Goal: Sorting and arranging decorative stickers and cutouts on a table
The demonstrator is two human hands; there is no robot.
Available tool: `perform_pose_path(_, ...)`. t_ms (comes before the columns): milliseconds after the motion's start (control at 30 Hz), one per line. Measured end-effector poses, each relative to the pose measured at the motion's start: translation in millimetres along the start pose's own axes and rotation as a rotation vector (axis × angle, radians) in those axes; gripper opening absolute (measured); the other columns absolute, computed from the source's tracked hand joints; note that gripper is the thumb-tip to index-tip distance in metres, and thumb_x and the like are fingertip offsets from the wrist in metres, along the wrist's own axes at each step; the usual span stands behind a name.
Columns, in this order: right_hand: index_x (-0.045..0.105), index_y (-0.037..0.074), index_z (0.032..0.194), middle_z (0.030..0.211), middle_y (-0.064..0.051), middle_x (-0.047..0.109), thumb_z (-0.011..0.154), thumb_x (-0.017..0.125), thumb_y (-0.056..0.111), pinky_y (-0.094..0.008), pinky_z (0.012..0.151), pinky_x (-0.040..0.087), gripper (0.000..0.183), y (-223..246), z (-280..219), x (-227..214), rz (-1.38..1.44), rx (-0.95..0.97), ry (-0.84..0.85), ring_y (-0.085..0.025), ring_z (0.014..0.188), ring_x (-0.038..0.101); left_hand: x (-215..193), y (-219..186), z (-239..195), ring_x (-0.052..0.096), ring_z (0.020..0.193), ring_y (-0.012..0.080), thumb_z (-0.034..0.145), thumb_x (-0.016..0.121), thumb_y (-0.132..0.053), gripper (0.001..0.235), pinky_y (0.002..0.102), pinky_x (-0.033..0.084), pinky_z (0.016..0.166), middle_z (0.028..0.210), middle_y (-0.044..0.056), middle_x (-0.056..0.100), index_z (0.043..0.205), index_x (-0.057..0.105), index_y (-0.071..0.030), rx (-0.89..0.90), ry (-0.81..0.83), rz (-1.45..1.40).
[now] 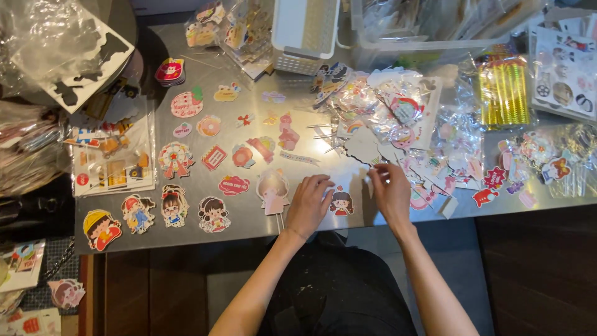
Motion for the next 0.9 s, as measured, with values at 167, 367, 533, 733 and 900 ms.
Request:
perform_pose_path(167, 0.072, 0.007, 0.111, 0.103, -0.015, 0.064, 0.097, 0.068, 0.014, -0.046, 0.086, 0.055, 0.017, -18, 45, -12, -0.175, -0.22, -0.035, -0.039, 0.104, 0.064, 39, -4, 79, 0.068, 0.106, 0.0356, 0.1, 0.063, -0.009, 0.023, 0.035, 0.06, 0.085, 0.109, 0.018, 0.061, 0.121, 0.06, 0.0, -0.27, 0.012, -0.382)
perform_pose_path(367, 0.072, 0.02, 0.109, 0.116, -0.004, 0.061, 0.089, 0.073, 0.016, -0.037, 0.082, 0.048, 0.02, -53, 45, 4, -0.429, -0.436, -0.03, -0.026, 0.11, 0.057, 81, 4, 110, 0.064, 0.106, 0.0383, 0.083, 0.083, -0.024, 0.058, 0.047, 0.053, 0.093, 0.109, 0.016, 0.059, 0.126, 0.052, -0.003, -0.407, 0.051, 0.023)
perform_pose_path(533, 0.071, 0.015, 0.118, 0.123, -0.011, 0.062, 0.095, 0.068, 0.015, -0.039, 0.083, 0.05, 0.023, -50, 38, -9, -0.381, -0.471, 0.025, -0.032, 0.113, 0.06, 112, 32, 101, 0.059, 0.1, 0.0292, 0.085, 0.079, -0.02, 0.022, 0.04, 0.048, 0.091, 0.093, 0.002, 0.06, 0.094, 0.06, -0.016, -0.5, 0.052, -0.003)
perform_pose_path(733, 0.071, 0.013, 0.117, 0.126, -0.015, 0.062, 0.094, 0.065, 0.004, -0.041, 0.09, 0.052, 0.025, -76, 27, -4, -0.347, -0.569, -0.001, -0.035, 0.115, 0.061, 85, -7, 119, 0.057, 0.113, 0.0338, 0.075, 0.089, -0.034, 0.054, 0.044, 0.049, 0.098, 0.111, 0.009, 0.053, 0.11, 0.054, -0.012, -0.557, 0.149, 0.035)
perform_pose_path(900, 0.07, 0.016, 0.121, 0.128, -0.008, 0.062, 0.095, 0.061, 0.005, -0.038, 0.088, 0.052, 0.029, -94, 14, 3, -0.406, -0.663, 0.02, -0.029, 0.114, 0.06, 103, 18, 123, 0.062, 0.108, 0.0317, 0.069, 0.094, -0.031, 0.05, 0.042, 0.05, 0.095, 0.105, 0.007, 0.061, 0.099, 0.056, -0.016, -0.749, 0.186, -0.157)
Point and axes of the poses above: each hand's wrist, its own z-axis towards the middle knuckle, its own x-axis out of the palm, y = z × x, the point moved 2 cm from there along z, towards the middle knuckle
